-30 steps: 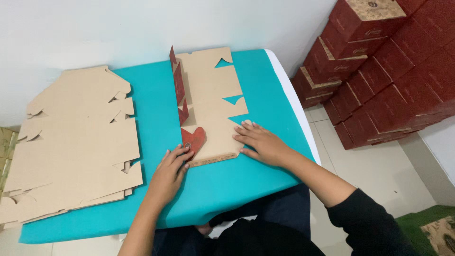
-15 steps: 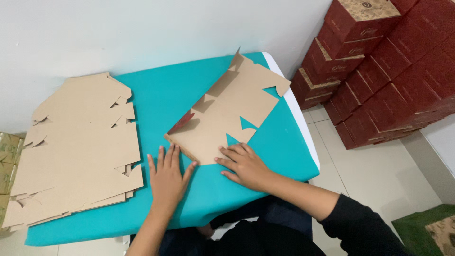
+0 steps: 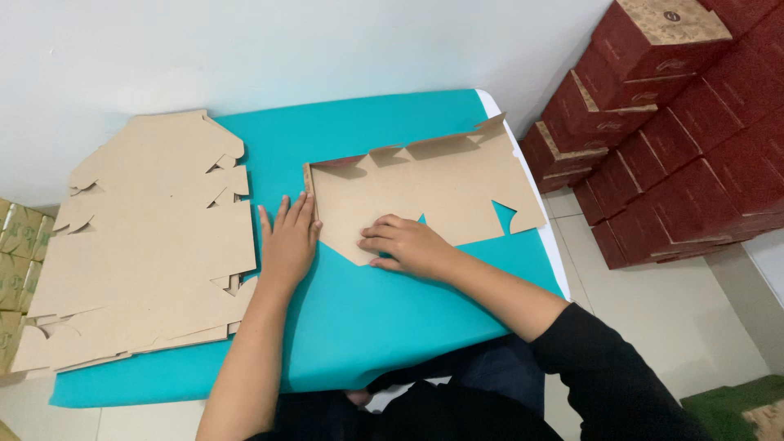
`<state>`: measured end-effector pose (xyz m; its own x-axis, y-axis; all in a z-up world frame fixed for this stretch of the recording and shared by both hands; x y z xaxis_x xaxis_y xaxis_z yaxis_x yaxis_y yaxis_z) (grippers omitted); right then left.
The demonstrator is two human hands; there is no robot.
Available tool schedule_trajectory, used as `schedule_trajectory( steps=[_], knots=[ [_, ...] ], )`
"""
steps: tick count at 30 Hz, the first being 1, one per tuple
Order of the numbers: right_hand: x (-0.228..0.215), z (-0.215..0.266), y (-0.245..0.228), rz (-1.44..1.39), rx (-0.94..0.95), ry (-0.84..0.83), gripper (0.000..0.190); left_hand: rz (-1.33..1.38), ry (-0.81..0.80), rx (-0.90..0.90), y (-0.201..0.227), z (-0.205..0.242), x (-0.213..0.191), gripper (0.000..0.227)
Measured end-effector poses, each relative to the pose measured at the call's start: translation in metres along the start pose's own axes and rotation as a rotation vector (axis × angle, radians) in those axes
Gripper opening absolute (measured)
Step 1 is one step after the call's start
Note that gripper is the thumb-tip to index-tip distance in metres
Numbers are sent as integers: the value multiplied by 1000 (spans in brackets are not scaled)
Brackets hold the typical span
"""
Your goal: The person assembles a flat-packed cardboard box by hand on a teal table. They fold the side flaps and tuck the tabs into slots to form the box structure, then place a matching lid on top to complete the assembly.
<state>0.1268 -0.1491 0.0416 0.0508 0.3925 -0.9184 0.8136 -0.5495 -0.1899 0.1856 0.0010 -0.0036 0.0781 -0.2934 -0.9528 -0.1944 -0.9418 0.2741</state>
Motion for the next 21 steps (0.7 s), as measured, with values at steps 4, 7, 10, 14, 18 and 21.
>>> schedule_trajectory(
  steps=[4, 7, 10, 14, 18, 21],
  knots=[
    [2, -5, -10, 158, -170, 47, 29, 13, 71, 43, 1, 4, -14, 43],
    [8, -6, -13, 344, -244, 87, 26, 75, 23, 30, -3, 3, -13, 44],
    [-2, -12, 1, 225, -169, 132, 21, 47, 61, 55, -12, 1, -8, 39],
    [-6, -10, 30, 32, -11, 135, 17, 28, 178, 111, -20, 3, -11, 31],
    [2, -8, 39, -54, 105, 50, 23, 274, 22, 139, -1, 10, -26, 49],
    [6, -6, 42, -24, 116, 54, 24, 334, -19, 149, 9, 13, -37, 59]
  ],
)
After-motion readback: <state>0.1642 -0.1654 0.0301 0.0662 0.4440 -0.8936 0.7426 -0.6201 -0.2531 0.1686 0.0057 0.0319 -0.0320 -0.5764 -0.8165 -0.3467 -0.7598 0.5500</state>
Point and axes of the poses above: each hand's wrist, its own z-axis away from the middle knuckle, its own x-axis out of the palm, y = z × x, the point moved 10 cm from there along -z, towards the middle knuckle, and after that the axes turned 4 degrees about z, right-handed, at the moved point
